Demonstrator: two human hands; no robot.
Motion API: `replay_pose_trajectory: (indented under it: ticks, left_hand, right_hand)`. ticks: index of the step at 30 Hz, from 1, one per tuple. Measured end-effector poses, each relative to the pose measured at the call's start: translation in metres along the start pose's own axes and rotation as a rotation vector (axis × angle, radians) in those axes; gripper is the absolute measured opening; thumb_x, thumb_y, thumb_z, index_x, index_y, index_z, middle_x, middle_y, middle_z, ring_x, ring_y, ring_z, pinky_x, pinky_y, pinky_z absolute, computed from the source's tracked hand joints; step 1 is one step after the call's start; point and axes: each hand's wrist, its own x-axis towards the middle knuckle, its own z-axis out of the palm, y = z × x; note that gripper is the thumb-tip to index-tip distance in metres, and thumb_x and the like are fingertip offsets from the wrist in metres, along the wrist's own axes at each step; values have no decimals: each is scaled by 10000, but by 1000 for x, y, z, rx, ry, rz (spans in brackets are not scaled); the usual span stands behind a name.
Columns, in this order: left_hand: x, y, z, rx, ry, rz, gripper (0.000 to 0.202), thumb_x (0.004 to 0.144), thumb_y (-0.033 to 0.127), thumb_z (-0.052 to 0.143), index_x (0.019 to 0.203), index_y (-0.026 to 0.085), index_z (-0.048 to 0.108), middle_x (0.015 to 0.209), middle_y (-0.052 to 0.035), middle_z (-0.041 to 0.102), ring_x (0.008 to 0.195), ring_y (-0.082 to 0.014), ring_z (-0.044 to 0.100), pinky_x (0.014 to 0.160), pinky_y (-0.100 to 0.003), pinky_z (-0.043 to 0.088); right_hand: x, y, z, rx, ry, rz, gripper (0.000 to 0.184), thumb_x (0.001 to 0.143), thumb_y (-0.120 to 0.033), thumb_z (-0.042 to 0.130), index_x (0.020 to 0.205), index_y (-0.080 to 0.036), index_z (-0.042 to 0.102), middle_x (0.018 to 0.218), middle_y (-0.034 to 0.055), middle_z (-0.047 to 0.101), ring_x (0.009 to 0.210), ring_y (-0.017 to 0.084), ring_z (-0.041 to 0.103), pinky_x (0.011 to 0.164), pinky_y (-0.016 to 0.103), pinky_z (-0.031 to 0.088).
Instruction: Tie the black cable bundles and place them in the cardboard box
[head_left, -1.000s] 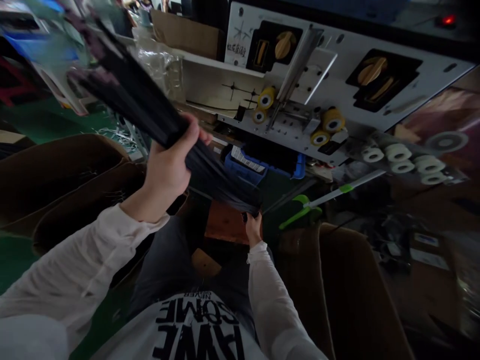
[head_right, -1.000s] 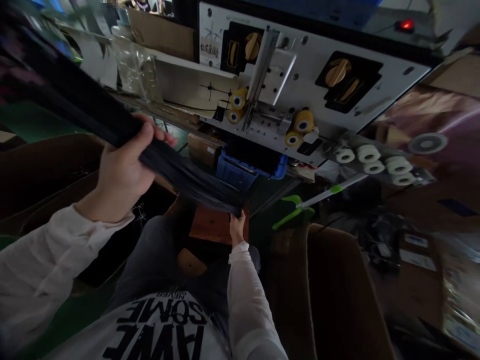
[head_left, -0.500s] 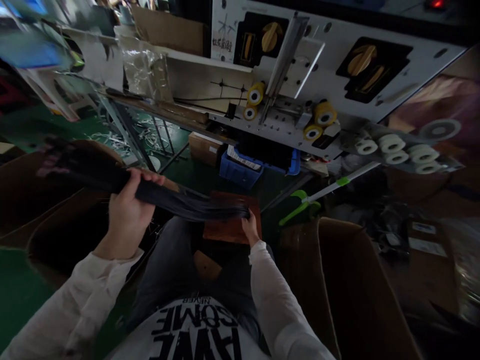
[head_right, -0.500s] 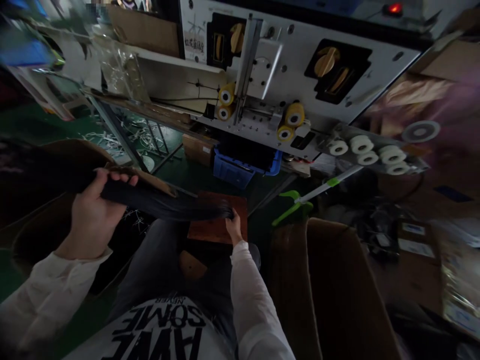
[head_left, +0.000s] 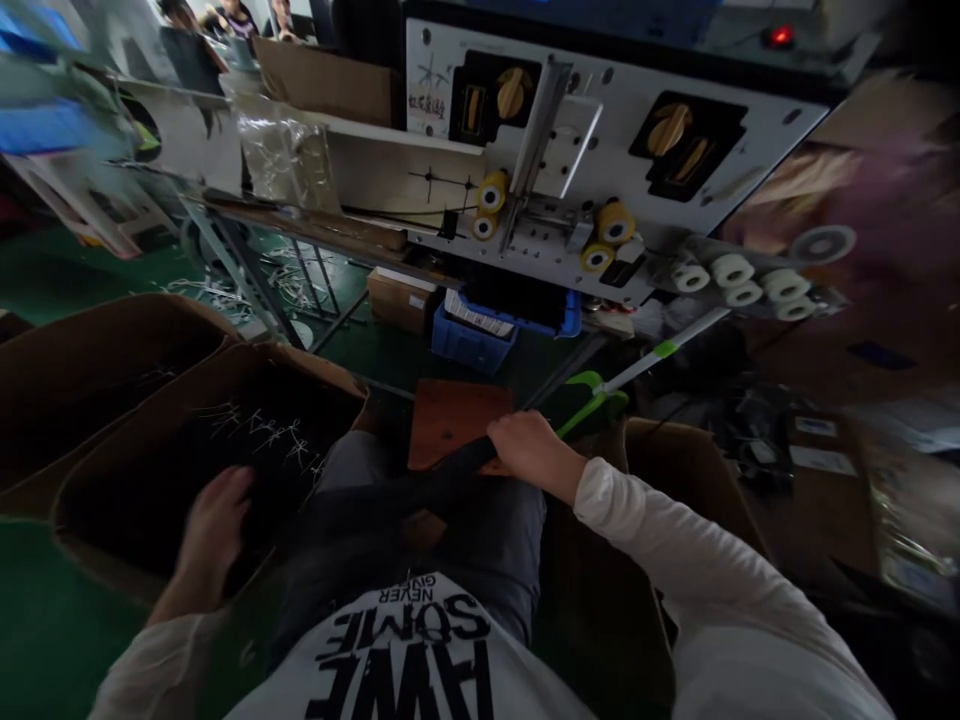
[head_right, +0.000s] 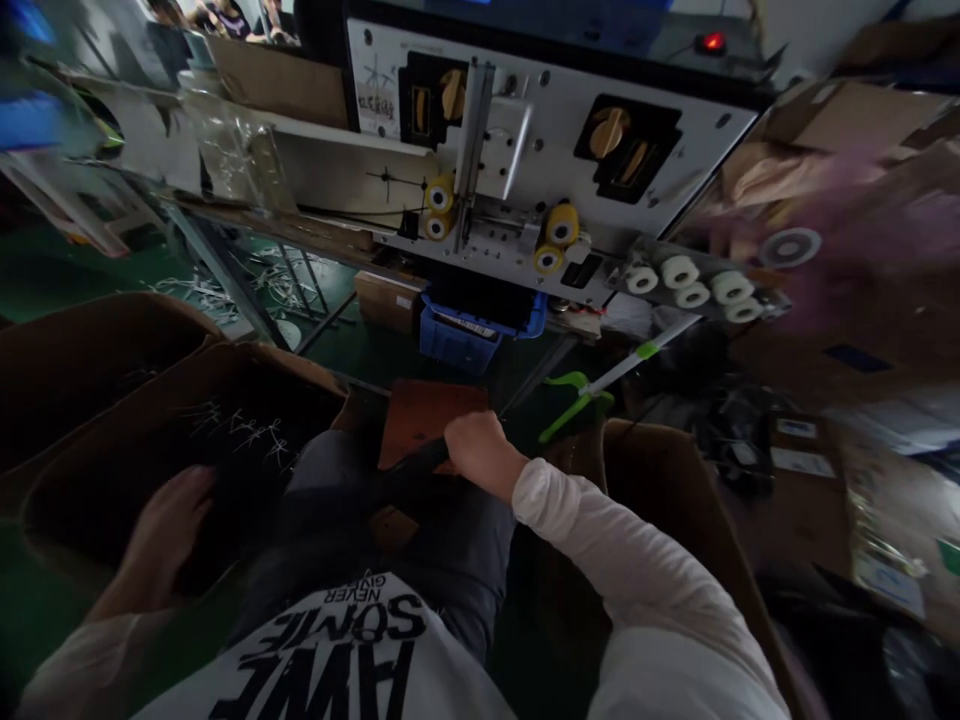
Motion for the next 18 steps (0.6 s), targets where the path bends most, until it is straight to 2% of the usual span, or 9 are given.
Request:
replay_pose_trajectory:
  ticks: [2,3,5,7,9,11,13,15,18]
  left_hand:
    - [-14,13,54,3,-391,76,502,616,618,703,966,261,658,1082,-12,705,1082,-245,611,962,-419,460]
    - [-24,22,82,59,-602,190,535,653,571,702,1059,228,643,1191,-62,658,1133,-248,585,995,-408,436]
    - [-47,42,136,164,-903,471,615,664,482,722,1189,190,589,1283,-108,595,1197,-260,540,1025,-398,407]
    - [-67,56,178,267,-962,674,638,651,414,735,1214,166,565,1242,-133,614,1145,-282,570,970,-389,443]
    - [-79,62,204,399,-897,747,493,705,337,677,1153,153,586,1102,-140,671,1030,-298,624,863,-380,478]
    - [-80,61,216,414,-806,717,328,744,273,617,1048,151,608,958,-123,691,903,-275,653,757,-339,479]
    - [-76,59,216,295,-822,592,224,769,290,589,944,152,605,787,-73,665,699,-206,636,627,-283,452]
    - [-69,60,210,137,-945,414,247,781,375,585,876,147,586,597,0,564,491,-128,521,510,-239,385]
    - [-63,66,196,-73,-1123,212,361,751,473,614,869,134,574,477,65,439,408,-80,400,463,-211,328]
  right_hand:
    - [4,-10,-12,-30,-53,17,193,832,-86,485,841,-101,676,852,156,699,824,291,674,678,361,483]
    - [7,-15,-18,-48,-66,27,189,829,-89,497,835,-100,686,846,161,701,824,292,677,675,362,485]
    - [14,-26,-28,-80,-73,39,159,815,-125,547,827,-102,704,844,167,707,830,300,679,676,370,489]
    - [20,-36,-38,-105,-90,28,119,780,-161,612,810,-108,714,850,167,711,838,311,679,675,380,494]
    - [24,-42,-48,-127,-98,3,86,742,-148,646,780,-111,713,838,164,712,840,315,678,676,384,496]
    - [25,-38,-57,-135,-38,-23,89,748,-120,628,785,-107,708,820,160,708,833,307,677,706,401,495]
    - [22,-23,-66,-110,144,-76,174,781,-137,610,928,-110,698,886,154,706,904,308,659,820,464,471]
    - [18,-1,-72,-25,363,-150,404,791,-205,640,1188,-140,606,1100,154,665,1087,320,586,961,516,396]
    - [15,25,-66,262,594,-218,722,796,-334,669,1435,-228,350,1401,114,471,1281,284,438,1049,460,358]
